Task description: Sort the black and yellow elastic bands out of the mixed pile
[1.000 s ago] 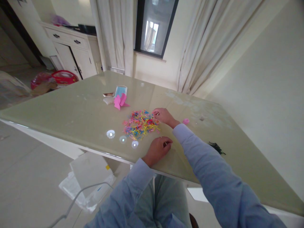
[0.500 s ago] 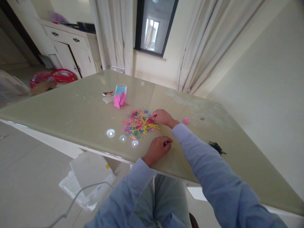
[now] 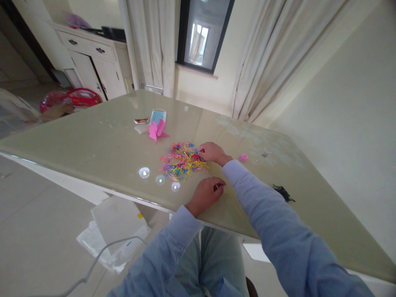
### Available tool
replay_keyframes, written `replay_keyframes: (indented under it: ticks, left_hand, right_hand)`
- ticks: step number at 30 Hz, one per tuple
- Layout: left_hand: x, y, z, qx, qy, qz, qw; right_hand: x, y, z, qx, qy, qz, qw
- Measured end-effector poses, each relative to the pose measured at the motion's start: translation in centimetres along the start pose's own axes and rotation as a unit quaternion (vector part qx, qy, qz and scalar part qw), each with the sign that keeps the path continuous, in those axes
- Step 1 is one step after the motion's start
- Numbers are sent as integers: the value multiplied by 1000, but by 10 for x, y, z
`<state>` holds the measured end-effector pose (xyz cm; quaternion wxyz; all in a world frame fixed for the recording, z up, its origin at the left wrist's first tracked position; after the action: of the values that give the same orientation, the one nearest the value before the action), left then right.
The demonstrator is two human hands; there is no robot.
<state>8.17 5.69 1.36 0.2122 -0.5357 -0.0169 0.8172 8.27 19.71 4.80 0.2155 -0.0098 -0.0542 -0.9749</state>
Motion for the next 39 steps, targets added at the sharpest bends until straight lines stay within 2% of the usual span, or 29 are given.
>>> replay_keyframes:
  ticks: [10, 15, 20, 31, 39]
  left_hand:
    - [0, 1, 3, -9, -7, -5, 1000]
    - [3, 0, 3, -6, -4, -2, 1000]
    - [4, 0, 3, -8, -3, 3, 1000]
    - [5, 1, 2, -11, 4, 3, 1000]
    - [5, 1, 3, -16, 3, 5, 1000]
  right_hand:
    - [-12, -4, -3, -22, -42, 22, 999]
    - [-11, -3, 0, -42, -80, 52, 995]
    - [-14, -4, 4, -56, -75, 49, 994]
    - [-12, -10, -8, 10, 10, 24, 1000]
    - [-9, -10, -11, 27, 59, 9, 998]
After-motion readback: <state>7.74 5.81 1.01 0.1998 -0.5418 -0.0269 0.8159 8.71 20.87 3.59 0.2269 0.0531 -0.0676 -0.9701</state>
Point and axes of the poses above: each hand's wrist, its own y-axis away from the middle knuckle, its own z-axis out of the back of the hand, x = y × z, the point moved 9 cm from there along -y, towards the middle knuckle, and after that the axes turned 2 degrees about -z, right-handed, at the moved point
